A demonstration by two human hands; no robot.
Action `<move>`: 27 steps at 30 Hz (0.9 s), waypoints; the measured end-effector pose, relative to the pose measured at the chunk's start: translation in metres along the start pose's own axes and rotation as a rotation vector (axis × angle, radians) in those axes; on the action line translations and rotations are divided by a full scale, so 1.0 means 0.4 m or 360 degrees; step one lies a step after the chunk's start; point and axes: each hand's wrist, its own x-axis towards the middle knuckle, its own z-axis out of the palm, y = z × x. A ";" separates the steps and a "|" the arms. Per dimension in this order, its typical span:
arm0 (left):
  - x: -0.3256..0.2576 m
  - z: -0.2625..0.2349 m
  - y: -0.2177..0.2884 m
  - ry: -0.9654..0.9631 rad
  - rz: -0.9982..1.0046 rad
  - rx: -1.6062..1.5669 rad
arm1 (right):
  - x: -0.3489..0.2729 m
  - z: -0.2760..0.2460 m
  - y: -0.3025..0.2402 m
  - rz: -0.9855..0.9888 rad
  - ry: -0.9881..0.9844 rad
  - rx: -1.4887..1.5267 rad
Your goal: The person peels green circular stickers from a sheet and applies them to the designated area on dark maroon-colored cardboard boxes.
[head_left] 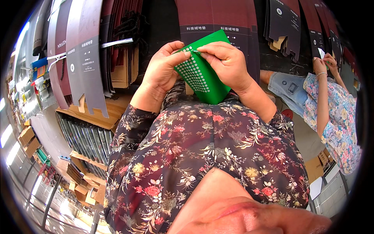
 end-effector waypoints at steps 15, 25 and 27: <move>0.027 -0.062 0.094 -0.0106 0.0130 0.0804 | -0.007 -0.112 0.073 0.0496 0.0277 0.0350; 0.181 0.010 0.077 -0.0520 0.0415 0.2482 | 0.026 -0.175 0.165 0.0585 0.0019 -0.0693; 0.176 0.049 0.062 -0.0543 0.0493 0.2667 | 0.029 -0.165 0.148 0.0519 0.0001 -0.0779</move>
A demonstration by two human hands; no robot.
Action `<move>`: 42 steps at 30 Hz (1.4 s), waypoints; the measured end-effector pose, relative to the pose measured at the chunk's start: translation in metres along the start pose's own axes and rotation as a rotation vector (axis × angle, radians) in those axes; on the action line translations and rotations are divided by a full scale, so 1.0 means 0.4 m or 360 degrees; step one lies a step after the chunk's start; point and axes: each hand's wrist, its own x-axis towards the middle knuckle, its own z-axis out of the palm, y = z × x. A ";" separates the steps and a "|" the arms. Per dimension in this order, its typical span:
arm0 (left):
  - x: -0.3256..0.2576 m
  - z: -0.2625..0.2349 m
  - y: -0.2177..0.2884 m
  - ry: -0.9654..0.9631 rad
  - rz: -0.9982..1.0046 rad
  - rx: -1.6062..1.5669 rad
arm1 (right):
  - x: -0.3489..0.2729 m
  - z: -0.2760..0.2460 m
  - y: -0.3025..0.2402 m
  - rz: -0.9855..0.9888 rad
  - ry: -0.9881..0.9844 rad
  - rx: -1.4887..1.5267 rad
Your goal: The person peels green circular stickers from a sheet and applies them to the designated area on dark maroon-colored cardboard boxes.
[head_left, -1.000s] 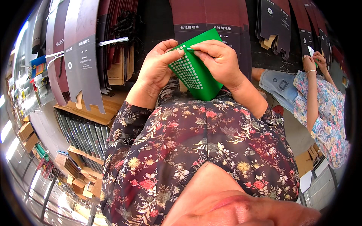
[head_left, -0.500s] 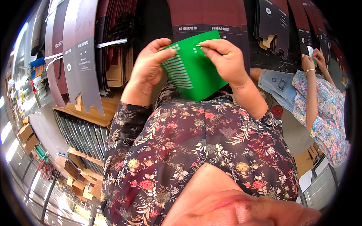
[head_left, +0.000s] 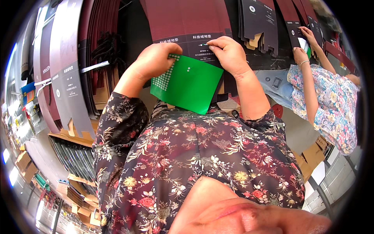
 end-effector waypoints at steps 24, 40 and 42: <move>0.030 0.087 0.070 0.0126 0.0595 0.0453 | -0.030 0.060 -0.022 -0.0258 0.0428 -0.0461; 0.013 0.121 0.064 0.0226 0.0518 0.0744 | -0.044 0.010 -0.005 0.0009 0.0266 -0.0278; 0.014 0.114 0.067 0.0232 0.0577 0.0698 | -0.042 0.013 -0.001 0.0002 0.0281 -0.0240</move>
